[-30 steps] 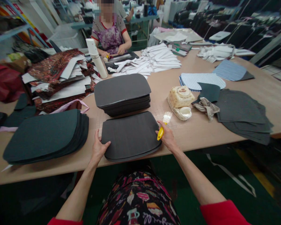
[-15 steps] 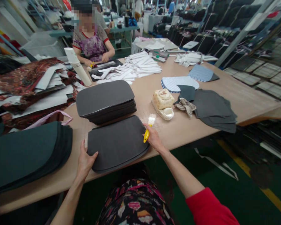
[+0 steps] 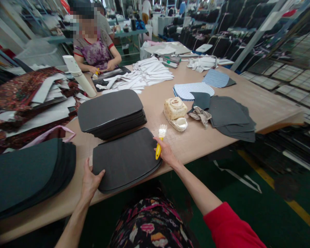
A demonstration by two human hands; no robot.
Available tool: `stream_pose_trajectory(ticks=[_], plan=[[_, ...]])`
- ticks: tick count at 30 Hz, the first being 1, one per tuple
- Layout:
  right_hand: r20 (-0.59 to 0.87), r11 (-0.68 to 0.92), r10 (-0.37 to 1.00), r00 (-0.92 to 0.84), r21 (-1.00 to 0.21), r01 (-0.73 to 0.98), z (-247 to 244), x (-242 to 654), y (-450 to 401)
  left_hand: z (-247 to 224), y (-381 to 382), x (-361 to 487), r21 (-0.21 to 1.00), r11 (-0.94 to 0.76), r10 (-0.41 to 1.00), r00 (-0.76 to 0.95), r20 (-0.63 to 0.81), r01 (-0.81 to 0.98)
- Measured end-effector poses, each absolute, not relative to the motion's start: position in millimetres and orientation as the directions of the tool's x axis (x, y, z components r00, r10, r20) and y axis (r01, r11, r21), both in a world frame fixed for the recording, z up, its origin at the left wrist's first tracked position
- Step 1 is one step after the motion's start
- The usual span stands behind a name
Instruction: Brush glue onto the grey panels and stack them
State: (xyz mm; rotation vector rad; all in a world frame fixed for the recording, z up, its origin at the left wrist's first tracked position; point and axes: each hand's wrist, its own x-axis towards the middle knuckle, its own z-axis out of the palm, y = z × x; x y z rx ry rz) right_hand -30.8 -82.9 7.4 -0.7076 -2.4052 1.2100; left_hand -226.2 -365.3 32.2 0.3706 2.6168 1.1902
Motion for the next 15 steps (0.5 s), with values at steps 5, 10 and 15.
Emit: stream_pose_trajectory(ticks=[5,10,15], plan=[[0.123,0.524,0.560,-0.820,-0.818,0.235,1.7,-29.9,-81.9,31.9,-365.4,-227.8,0.760,0.638,0.324,-0.938,-0.118,0.125],[0.149,0.540,0.542,-0.827,-0.816,0.207,-1.2,-29.2,-80.8,32.2,-365.7,-228.8,0.710,0.695,0.294,-0.945,-0.143,0.109],[0.176,0.578,0.522,-0.835,-0.793,0.194,-1.9,-27.2,-80.9,33.9,-365.1,-227.6,0.711,0.693,0.304,-0.943,-0.137,0.120]])
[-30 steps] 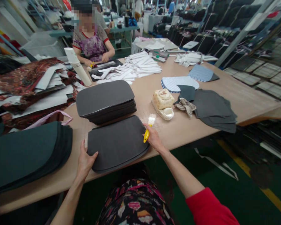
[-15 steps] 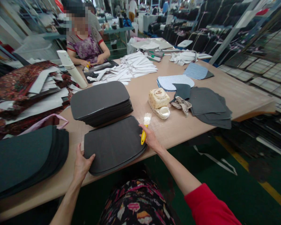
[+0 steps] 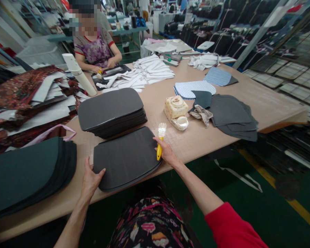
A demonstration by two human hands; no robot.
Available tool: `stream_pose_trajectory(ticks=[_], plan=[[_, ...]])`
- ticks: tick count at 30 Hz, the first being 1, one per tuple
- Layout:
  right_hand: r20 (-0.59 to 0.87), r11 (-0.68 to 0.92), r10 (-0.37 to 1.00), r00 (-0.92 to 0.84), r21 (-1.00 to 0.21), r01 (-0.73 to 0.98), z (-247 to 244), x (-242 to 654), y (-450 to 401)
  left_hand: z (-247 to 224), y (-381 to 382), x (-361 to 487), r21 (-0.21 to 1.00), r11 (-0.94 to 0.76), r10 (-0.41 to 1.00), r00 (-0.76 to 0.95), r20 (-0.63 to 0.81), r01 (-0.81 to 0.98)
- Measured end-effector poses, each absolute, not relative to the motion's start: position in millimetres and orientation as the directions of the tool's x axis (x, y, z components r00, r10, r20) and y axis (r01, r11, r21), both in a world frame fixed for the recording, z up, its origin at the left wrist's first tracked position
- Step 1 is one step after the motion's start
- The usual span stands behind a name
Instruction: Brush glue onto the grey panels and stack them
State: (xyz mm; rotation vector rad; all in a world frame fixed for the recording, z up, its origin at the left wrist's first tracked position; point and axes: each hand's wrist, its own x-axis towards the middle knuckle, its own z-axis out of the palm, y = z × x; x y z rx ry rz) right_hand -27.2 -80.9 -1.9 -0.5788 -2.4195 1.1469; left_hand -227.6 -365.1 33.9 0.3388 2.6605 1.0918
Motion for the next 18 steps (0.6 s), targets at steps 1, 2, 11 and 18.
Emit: stream_pose_trajectory(ticks=[1,2,11,18], plan=[[0.181,0.587,0.517,-0.836,-0.786,0.193,-1.9,-26.8,-81.1,34.6,-364.9,-227.4,0.711,0.693,0.308,-0.941,-0.139,0.122],[0.186,0.597,0.513,-0.838,-0.779,0.192,-1.9,-26.4,-81.3,35.4,-364.7,-227.2,0.711,0.692,0.312,-0.939,-0.142,0.122],[0.216,0.669,0.521,-0.826,-0.704,0.238,1.2,-25.4,-88.6,31.5,-365.3,-223.4,0.783,0.611,0.343,-0.931,-0.127,0.118],[0.328,0.806,0.545,-0.771,-0.458,0.375,4.1,-20.2,-98.3,27.5,-370.3,-217.3,0.787,0.600,0.362,-0.926,-0.110,0.141]])
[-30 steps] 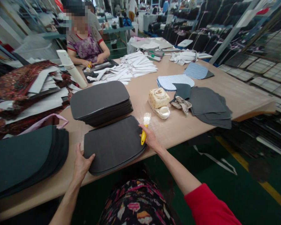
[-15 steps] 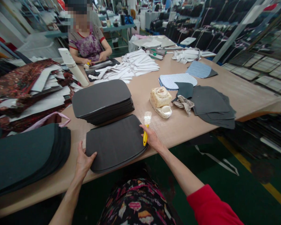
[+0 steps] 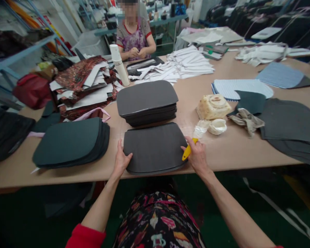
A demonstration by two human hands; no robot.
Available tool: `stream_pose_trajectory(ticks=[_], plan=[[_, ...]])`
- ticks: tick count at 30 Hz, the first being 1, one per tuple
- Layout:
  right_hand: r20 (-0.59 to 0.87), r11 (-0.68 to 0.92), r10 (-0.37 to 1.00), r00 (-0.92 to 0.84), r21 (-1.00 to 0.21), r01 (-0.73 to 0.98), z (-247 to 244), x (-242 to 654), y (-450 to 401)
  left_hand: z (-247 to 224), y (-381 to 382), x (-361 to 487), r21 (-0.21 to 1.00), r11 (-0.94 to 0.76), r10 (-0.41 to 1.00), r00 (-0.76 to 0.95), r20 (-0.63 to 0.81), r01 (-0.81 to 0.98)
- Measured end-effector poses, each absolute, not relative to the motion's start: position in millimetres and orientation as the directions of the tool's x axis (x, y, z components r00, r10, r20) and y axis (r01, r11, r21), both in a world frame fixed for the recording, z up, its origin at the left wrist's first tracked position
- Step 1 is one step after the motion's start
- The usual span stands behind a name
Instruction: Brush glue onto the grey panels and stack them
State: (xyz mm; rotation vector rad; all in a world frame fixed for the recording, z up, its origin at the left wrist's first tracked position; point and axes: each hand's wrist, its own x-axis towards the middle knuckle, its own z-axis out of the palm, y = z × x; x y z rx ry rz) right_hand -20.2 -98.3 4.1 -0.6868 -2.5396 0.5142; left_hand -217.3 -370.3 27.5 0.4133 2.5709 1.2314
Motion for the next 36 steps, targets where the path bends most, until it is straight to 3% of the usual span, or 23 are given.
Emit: stream_pose_trajectory(ticks=[5,11,16,21,26,31,36], plan=[[0.301,0.829,0.435,-0.849,-0.502,0.247,-8.8,-21.4,-114.9,26.2,-372.9,-214.8,0.789,0.591,0.379,-0.921,-0.088,0.168],[0.283,0.835,0.422,-0.861,-0.491,0.248,-18.4,-21.1,-115.4,22.3,-376.4,-217.1,0.760,0.619,0.381,-0.922,-0.070,0.199],[0.268,0.811,0.445,-0.854,-0.524,0.258,-14.7,-22.6,-117.3,32.3,-375.3,-213.7,0.703,0.634,0.421,-0.907,0.033,0.320],[0.324,0.817,0.448,-0.833,-0.527,0.234,-9.4,-26.4,-123.9,33.6,-374.3,-211.6,0.487,0.687,0.550,-0.824,0.137,0.540],[0.412,0.822,0.442,-0.797,-0.541,0.177,-8.5,-22.1,-131.2,17.3,-385.5,-216.6,0.431,0.628,0.650,-0.741,0.168,0.648],[0.451,0.805,0.454,-0.768,-0.578,0.137,-13.9,-7.2,-140.8,13.0,-395.0,-218.8,0.324,0.638,0.656,-0.713,0.247,0.699],[0.454,0.785,0.531,-0.716,-0.582,0.213,-25.5,0.8,-145.7,27.4,-326.8,-221.9,0.438,0.478,0.729,-0.622,0.287,0.762]])
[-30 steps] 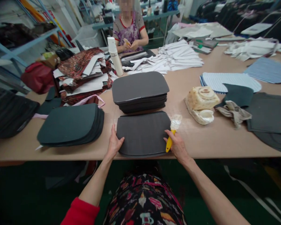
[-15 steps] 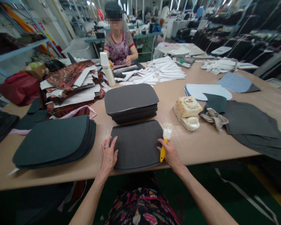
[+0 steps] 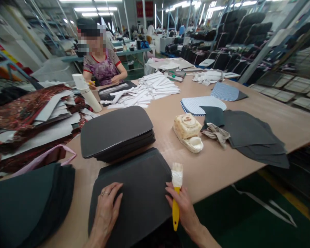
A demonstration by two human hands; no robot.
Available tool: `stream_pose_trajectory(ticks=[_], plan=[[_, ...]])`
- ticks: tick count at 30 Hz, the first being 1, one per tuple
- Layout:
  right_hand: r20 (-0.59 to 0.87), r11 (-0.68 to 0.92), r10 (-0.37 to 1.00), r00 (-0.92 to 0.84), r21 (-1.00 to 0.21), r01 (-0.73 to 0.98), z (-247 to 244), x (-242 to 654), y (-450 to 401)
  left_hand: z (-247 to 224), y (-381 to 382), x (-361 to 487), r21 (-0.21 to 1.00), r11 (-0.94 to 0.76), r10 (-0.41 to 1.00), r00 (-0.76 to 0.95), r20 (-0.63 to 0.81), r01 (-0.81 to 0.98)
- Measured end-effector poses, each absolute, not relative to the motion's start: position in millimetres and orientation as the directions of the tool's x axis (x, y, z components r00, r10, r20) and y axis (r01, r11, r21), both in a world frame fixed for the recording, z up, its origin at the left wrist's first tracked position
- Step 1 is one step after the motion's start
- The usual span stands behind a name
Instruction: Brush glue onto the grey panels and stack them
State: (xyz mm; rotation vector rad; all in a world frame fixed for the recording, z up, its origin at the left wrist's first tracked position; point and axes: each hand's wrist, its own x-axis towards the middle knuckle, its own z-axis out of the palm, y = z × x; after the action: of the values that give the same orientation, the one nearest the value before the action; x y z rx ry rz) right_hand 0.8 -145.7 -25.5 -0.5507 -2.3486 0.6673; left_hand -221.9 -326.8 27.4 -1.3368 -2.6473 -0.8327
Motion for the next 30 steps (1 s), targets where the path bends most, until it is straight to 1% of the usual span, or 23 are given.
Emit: stream_pose_trajectory(ticks=[2,4,7,9,13,16,19,22,26,30], plan=[[0.456,0.775,0.552,-0.698,-0.590,0.228,-29.1,2.0,-146.6,31.6,-282.5,-222.5,0.501,0.409,0.772,-0.582,0.256,0.762],[0.461,0.775,0.552,-0.695,-0.591,0.224,-30.9,3.0,-147.2,31.6,-241.0,-222.8,0.535,0.373,0.810,-0.547,0.210,0.758],[0.448,0.774,0.543,-0.710,-0.595,0.216,-30.6,4.5,-146.0,24.4,-197.2,-223.4,0.544,0.369,0.835,-0.526,0.162,0.754],[0.447,0.790,0.522,-0.727,-0.575,0.214,-29.3,4.9,-142.8,17.9,-181.6,-224.3,0.530,0.396,0.830,-0.540,0.144,0.750],[0.490,0.844,0.448,-0.748,-0.508,0.173,-25.7,2.9,-132.5,10.9,-168.7,-227.6,0.547,0.428,0.809,-0.575,0.123,0.720],[0.495,0.854,0.424,-0.758,-0.498,0.152,-25.4,1.0,-127.2,12.9,-162.0,-231.4,0.590,0.456,0.793,-0.605,0.069,0.666],[0.504,0.849,0.441,-0.743,-0.503,0.163,-29.9,0.7,-127.5,17.6,-154.3,-235.3,0.614,0.507,0.774,-0.633,-0.014,0.606],[0.509,0.836,0.474,-0.719,-0.516,0.185,-37.1,1.2,-131.4,20.6,-148.4,-238.1,0.623,0.532,0.766,-0.640,-0.065,0.573],[0.510,0.820,0.502,-0.699,-0.537,0.198,-44.1,1.4,-135.2,20.4,-146.0,-239.6,0.621,0.533,0.778,-0.622,-0.091,0.575],[0.501,0.822,0.495,-0.710,-0.535,0.196,-48.0,4.0,-136.2,20.0,-145.9,-239.4,0.603,0.542,0.779,-0.620,-0.098,0.585]])
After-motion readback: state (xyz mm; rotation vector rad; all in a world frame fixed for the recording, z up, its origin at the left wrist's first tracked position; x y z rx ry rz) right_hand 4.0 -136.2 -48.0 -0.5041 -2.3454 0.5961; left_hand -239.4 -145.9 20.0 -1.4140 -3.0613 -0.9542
